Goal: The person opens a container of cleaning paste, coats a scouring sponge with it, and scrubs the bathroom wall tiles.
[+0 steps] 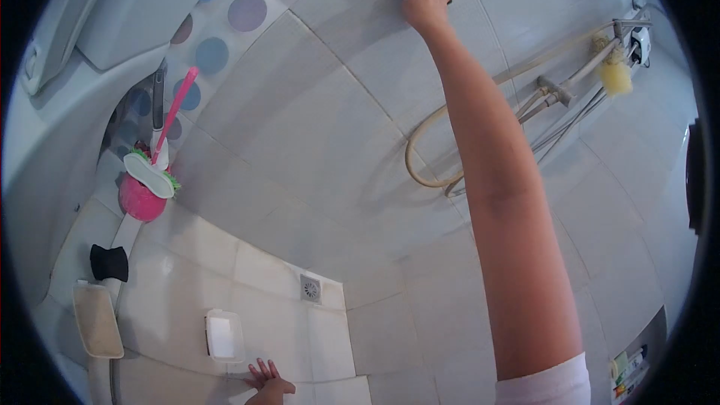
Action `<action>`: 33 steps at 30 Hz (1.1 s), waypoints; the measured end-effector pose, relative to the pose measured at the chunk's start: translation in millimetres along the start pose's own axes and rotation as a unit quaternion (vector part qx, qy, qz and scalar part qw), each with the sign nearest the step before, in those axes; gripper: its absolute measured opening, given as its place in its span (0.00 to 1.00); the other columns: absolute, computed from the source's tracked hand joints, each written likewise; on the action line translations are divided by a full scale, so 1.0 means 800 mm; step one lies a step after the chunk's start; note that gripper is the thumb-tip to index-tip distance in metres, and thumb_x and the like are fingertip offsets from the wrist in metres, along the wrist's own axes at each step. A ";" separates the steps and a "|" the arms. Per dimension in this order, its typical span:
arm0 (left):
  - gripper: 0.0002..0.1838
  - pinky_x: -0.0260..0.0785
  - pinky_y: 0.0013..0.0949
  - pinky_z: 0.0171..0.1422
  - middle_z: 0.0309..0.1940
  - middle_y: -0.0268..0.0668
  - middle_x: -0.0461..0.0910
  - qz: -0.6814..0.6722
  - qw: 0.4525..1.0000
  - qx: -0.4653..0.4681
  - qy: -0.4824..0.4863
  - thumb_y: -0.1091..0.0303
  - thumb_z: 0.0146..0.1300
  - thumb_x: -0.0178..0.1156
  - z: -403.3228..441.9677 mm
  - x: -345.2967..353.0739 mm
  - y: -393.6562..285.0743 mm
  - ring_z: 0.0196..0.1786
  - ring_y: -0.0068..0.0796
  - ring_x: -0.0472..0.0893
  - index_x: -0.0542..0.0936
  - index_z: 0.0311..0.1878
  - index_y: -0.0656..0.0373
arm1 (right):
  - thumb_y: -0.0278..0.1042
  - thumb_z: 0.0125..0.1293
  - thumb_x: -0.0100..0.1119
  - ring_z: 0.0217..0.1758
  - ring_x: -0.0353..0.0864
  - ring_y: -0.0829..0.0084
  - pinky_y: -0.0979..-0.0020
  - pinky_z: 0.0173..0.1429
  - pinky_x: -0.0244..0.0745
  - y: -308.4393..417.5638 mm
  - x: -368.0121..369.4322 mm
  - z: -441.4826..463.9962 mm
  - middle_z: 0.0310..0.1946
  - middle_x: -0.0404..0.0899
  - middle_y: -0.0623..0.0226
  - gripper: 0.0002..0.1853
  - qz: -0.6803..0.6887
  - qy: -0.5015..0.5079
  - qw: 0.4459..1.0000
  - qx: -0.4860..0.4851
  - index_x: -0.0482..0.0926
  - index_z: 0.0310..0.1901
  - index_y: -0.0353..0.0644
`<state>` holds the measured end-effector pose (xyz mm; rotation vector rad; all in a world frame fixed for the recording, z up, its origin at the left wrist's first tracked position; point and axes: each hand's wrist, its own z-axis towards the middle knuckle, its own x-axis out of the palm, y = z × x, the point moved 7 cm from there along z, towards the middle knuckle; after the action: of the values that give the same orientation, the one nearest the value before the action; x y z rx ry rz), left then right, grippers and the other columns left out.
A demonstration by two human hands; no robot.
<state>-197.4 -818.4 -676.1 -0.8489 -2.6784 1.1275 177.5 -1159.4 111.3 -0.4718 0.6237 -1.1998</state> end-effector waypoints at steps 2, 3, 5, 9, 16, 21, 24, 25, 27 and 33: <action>0.67 0.22 0.76 0.65 0.70 0.52 0.14 0.110 0.990 -0.087 0.010 0.30 0.42 0.59 -0.006 -0.002 -0.006 0.70 0.64 0.17 0.28 0.73 0.49 | 0.27 0.52 0.53 0.54 0.66 0.45 0.47 0.59 0.60 0.018 0.000 -0.013 0.48 0.69 0.41 0.35 -0.022 -0.015 0.996 -0.080 0.59 0.65 0.35; 0.67 0.22 0.76 0.65 0.70 0.52 0.14 0.112 0.989 -0.091 0.012 0.30 0.42 0.59 -0.011 -0.005 -0.009 0.70 0.64 0.17 0.28 0.73 0.49 | 0.24 0.53 0.55 0.57 0.65 0.45 0.46 0.62 0.58 0.041 -0.003 -0.022 0.53 0.66 0.42 0.35 0.020 0.023 0.997 -0.070 0.58 0.66 0.38; 0.68 0.24 0.76 0.65 0.71 0.50 0.14 0.101 0.991 -0.082 0.017 0.29 0.41 0.61 -0.020 -0.014 -0.013 0.71 0.62 0.17 0.26 0.72 0.47 | 0.22 0.55 0.56 0.64 0.61 0.50 0.40 0.66 0.53 0.078 0.028 -0.039 0.63 0.60 0.54 0.41 0.047 0.086 0.994 -0.055 0.50 0.70 0.51; 0.60 0.22 0.74 0.67 0.71 0.44 0.12 0.106 0.988 -0.108 0.033 0.41 0.49 0.57 -0.054 -0.026 -0.027 0.71 0.60 0.17 0.25 0.72 0.46 | 0.31 0.63 0.48 0.61 0.65 0.50 0.56 0.51 0.78 0.182 0.001 -0.118 0.55 0.64 0.59 0.23 0.094 0.115 0.976 -0.158 0.63 0.61 0.51; 0.67 0.25 0.73 0.67 0.71 0.45 0.12 0.088 0.987 -0.131 0.032 0.36 0.42 0.63 -0.031 -0.032 -0.033 0.72 0.62 0.19 0.26 0.73 0.44 | 0.24 0.59 0.50 0.56 0.67 0.53 0.59 0.47 0.80 0.106 -0.024 -0.206 0.51 0.65 0.61 0.28 0.068 0.131 0.966 -0.212 0.67 0.63 0.54; 0.42 0.49 0.48 0.69 0.65 0.44 0.56 0.124 0.980 0.138 0.070 0.34 0.51 0.57 0.055 -0.065 -0.122 0.68 0.45 0.55 0.63 0.65 0.49 | 0.23 0.55 0.53 0.52 0.69 0.51 0.57 0.50 0.77 0.063 -0.028 -0.245 0.46 0.68 0.55 0.28 0.095 0.199 0.968 -0.119 0.70 0.60 0.49; 0.38 0.52 0.38 0.72 0.65 0.47 0.65 -0.018 0.946 0.322 -0.012 0.38 0.61 0.50 -0.048 -0.188 -0.211 0.68 0.39 0.63 0.69 0.62 0.63 | 0.28 0.56 0.55 0.48 0.71 0.52 0.56 0.49 0.73 0.079 -0.017 -0.272 0.39 0.71 0.52 0.20 0.273 0.343 0.898 -0.037 0.76 0.54 0.44; 0.40 0.51 0.39 0.73 0.67 0.48 0.62 -0.091 0.935 0.338 -0.050 0.39 0.63 0.49 -0.109 -0.245 -0.243 0.70 0.39 0.61 0.66 0.63 0.68 | 0.28 0.56 0.55 0.48 0.71 0.52 0.56 0.49 0.73 0.091 -0.037 -0.284 0.39 0.71 0.52 0.20 0.283 0.345 0.894 -0.035 0.76 0.54 0.44; 0.27 0.64 0.38 0.62 0.49 0.43 0.78 -0.338 0.810 0.401 -0.264 0.48 0.68 0.46 -0.107 -0.329 -0.254 0.56 0.36 0.75 0.73 0.56 0.63 | 0.33 0.59 0.55 0.43 0.75 0.54 0.55 0.47 0.70 0.117 -0.096 -0.321 0.33 0.73 0.50 0.14 0.385 0.415 0.824 0.015 0.78 0.45 0.37; 0.23 0.69 0.35 0.51 0.43 0.39 0.81 -0.255 0.789 0.378 -0.413 0.57 0.58 0.61 -0.249 -0.467 -0.173 0.44 0.34 0.79 0.76 0.56 0.54 | 0.38 0.59 0.60 0.40 0.79 0.59 0.57 0.49 0.70 0.111 -0.158 -0.516 0.39 0.78 0.48 0.16 0.443 0.577 0.650 0.219 0.76 0.44 0.36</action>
<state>114.2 -972.9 -398.0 0.6102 -2.2172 2.4778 -65.1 -1016.7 -228.1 1.0786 1.3736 -0.4856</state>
